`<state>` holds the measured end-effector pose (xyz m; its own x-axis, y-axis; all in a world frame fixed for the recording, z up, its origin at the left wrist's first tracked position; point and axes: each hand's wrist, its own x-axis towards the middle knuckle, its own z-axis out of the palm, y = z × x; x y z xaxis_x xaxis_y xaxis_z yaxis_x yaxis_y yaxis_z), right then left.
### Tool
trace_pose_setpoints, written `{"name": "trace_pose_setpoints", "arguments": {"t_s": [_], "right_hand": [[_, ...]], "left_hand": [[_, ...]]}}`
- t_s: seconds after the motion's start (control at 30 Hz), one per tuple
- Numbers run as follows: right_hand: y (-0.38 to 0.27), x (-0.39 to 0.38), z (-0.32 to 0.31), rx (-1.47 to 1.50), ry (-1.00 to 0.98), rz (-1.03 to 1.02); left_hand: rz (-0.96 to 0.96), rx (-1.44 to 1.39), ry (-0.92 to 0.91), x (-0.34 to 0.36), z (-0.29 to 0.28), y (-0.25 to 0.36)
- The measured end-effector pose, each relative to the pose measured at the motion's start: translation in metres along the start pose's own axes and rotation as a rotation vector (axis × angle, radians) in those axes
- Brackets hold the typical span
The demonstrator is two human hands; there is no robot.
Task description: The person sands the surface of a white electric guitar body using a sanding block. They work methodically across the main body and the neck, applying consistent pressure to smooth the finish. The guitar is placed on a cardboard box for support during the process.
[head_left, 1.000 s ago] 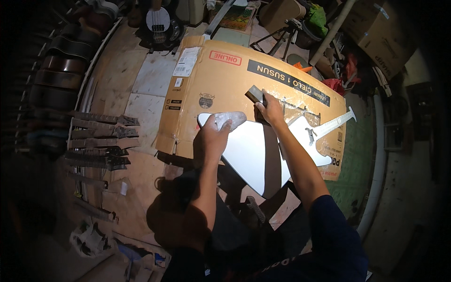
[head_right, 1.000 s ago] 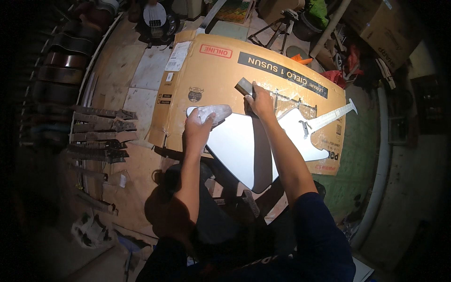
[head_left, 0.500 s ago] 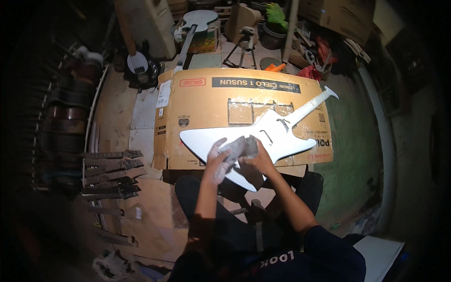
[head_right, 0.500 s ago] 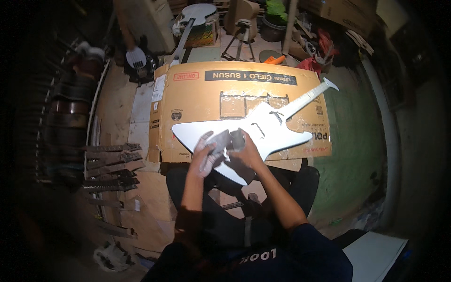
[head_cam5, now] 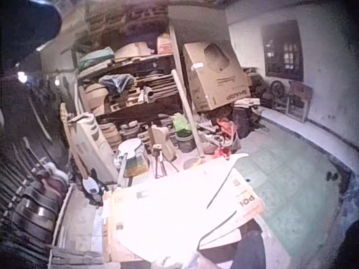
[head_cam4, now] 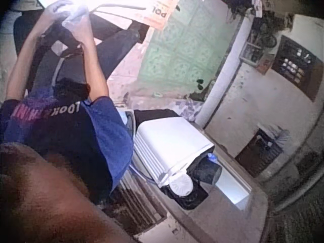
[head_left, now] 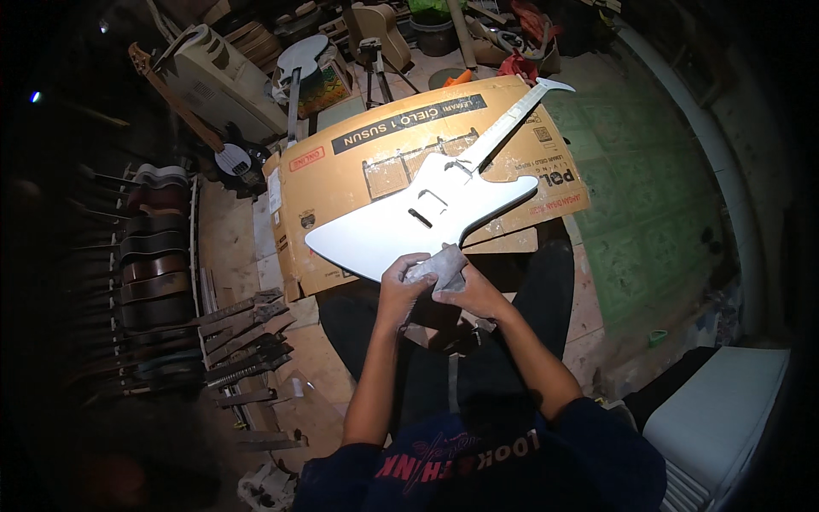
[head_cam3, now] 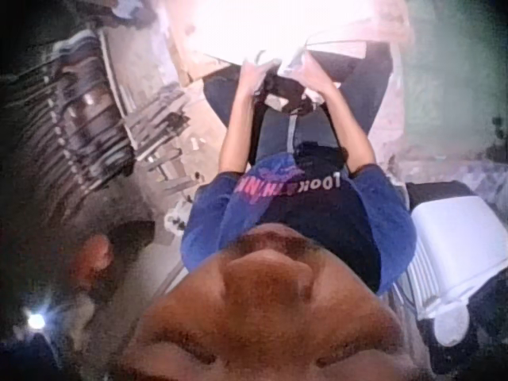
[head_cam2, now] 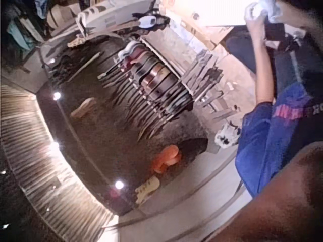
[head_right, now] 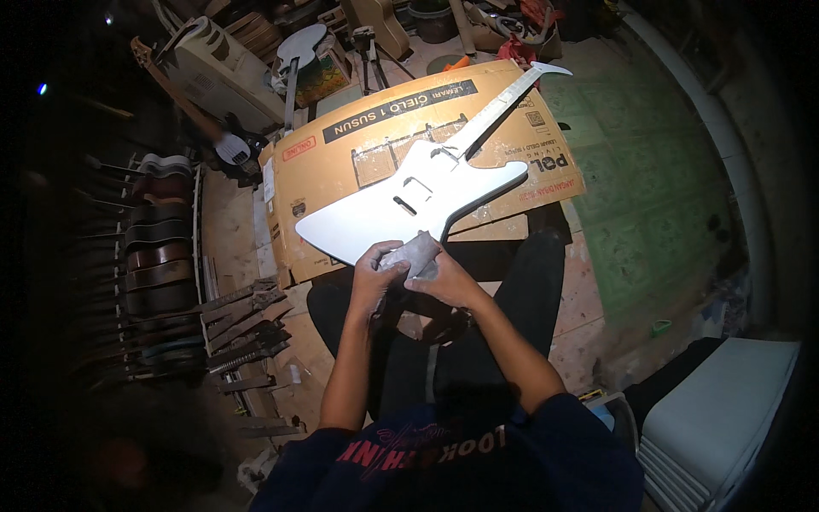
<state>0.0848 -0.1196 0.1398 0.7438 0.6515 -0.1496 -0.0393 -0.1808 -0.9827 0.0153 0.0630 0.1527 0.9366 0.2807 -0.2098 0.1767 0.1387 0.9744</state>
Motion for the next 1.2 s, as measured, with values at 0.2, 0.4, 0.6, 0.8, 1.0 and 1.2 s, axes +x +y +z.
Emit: {"name": "trace_pose_setpoints", "arguments": {"t_s": [0.2,0.4,0.6,0.8,1.0,1.2], "right_hand": [[0.017,-0.012,-0.008,0.431,-0.03,-0.031],[0.016,-0.015,-0.003,0.434,-0.011,0.096],[0.024,-0.012,0.004,0.672,0.023,0.157],[0.019,-0.007,0.012,0.54,-0.004,0.221],[0.028,0.002,0.016,0.567,-0.052,0.273],[0.01,0.0,0.01,0.8,-0.212,0.351]], "left_hand": [[0.025,0.124,-0.146,-0.005,0.012,0.021],[0.099,0.147,-0.152,-0.004,0.002,-0.013],[0.001,0.09,-0.096,-0.008,0.001,-0.008],[0.033,0.05,-0.101,-0.011,-0.005,-0.013],[0.045,0.013,-0.1,-0.007,-0.017,-0.024],[0.003,-0.041,-0.183,0.0,-0.038,-0.028]]}}
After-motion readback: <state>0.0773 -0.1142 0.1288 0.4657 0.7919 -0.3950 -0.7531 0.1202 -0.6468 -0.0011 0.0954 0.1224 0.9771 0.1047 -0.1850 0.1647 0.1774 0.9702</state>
